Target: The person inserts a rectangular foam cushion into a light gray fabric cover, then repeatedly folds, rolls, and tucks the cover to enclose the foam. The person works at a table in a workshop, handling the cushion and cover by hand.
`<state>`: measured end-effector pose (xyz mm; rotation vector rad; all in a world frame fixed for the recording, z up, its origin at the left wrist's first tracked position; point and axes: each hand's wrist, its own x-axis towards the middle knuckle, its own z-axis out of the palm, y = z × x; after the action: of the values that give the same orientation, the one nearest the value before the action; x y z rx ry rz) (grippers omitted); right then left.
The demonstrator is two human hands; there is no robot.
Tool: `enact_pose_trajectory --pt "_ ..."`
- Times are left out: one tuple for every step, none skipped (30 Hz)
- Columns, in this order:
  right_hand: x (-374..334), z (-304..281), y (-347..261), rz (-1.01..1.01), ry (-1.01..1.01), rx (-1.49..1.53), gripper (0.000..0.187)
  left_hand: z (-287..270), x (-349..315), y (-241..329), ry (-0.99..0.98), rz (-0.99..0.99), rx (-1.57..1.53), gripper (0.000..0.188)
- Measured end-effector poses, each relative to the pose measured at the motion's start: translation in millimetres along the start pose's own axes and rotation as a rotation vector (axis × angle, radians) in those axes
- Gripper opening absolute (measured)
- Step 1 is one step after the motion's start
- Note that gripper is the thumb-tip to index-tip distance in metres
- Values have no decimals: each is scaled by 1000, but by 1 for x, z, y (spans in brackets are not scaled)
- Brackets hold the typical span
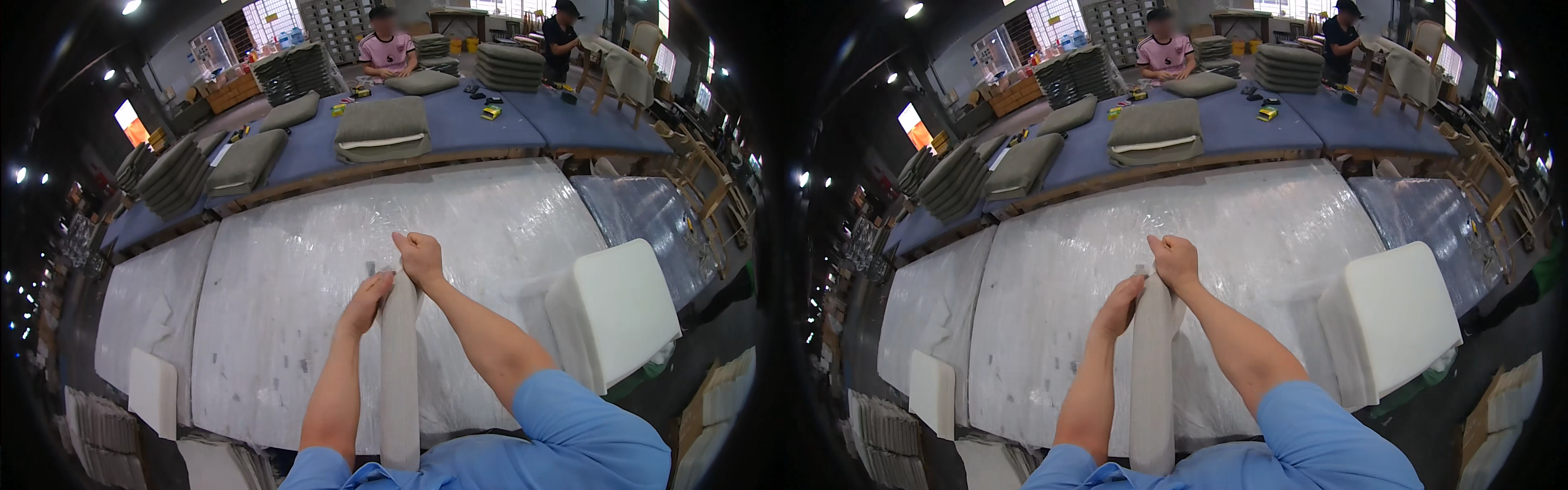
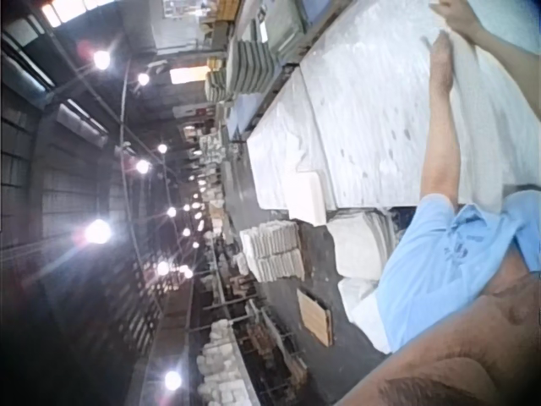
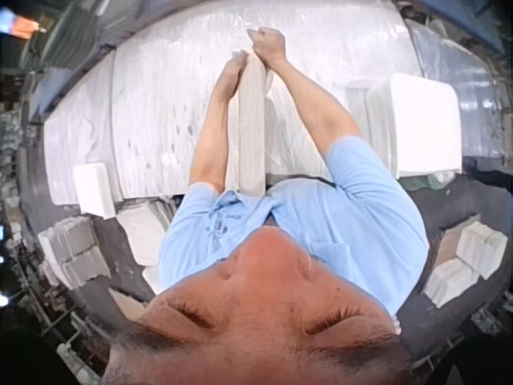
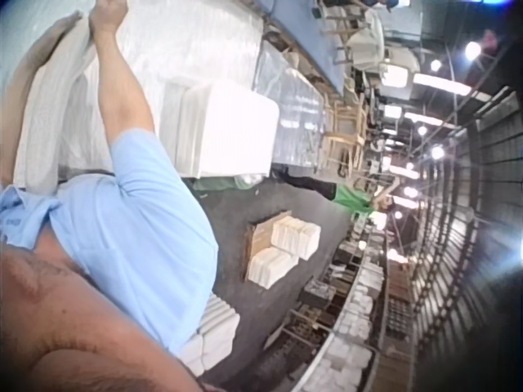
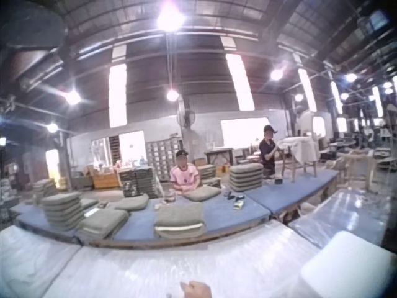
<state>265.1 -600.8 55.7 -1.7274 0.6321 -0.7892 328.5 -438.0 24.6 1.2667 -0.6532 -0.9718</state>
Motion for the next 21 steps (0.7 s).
enact_pose_trajectory --pt "-2 -2 3 36 6 82 50 -4 -3 7 -26 19 38 58" --pt "-4 -4 5 71 12 165 52 -9 -7 15 -50 39 77 56" --pt "-4 -8 9 105 23 241 55 -6 -8 23 -81 61 112 56" --pt "-6 -8 11 117 33 277 56 -6 -11 29 -35 75 142 53" --pt "-9 -7 14 132 44 313 57 -5 -12 31 -6 82 162 50" --pt "-11 -7 16 140 58 350 59 -5 -13 31 20 94 185 47" --pt "-10 -5 17 95 86 347 59 -5 -12 30 43 105 206 44" --pt "-9 -3 20 51 117 343 59 -5 -9 29 41 103 206 40" --pt "-9 1 20 10 143 344 59 -7 -7 27 45 98 209 36" --pt "-9 3 21 11 159 339 59 -8 -5 24 46 93 211 33" --pt "-9 4 22 11 178 334 58 -9 -1 22 45 91 209 30" --pt "-9 5 22 14 199 328 58 -9 4 20 41 88 207 27" --pt "-9 6 21 4 222 311 58 -9 8 19 36 84 206 26" --pt "-9 7 20 -7 247 293 57 -5 11 15 59 103 152 25" --pt "-9 8 16 -14 267 275 57 0 14 9 87 118 98 25" --pt "-9 8 13 0 260 222 56 2 15 5 115 134 44 25" --pt "-10 7 9 13 253 171 55 1 16 4 118 112 -6 25" --pt "-10 5 8 22 248 113 55 3 18 2 116 94 -62 26" --pt "-9 4 6 -2 246 68 54 3 19 1 117 76 -116 27" --pt "-8 5 4 -25 242 24 53 3 21 2 118 61 -81 27" --pt "-8 3 5 -47 242 -27 52 7 25 6 113 44 -50 28"
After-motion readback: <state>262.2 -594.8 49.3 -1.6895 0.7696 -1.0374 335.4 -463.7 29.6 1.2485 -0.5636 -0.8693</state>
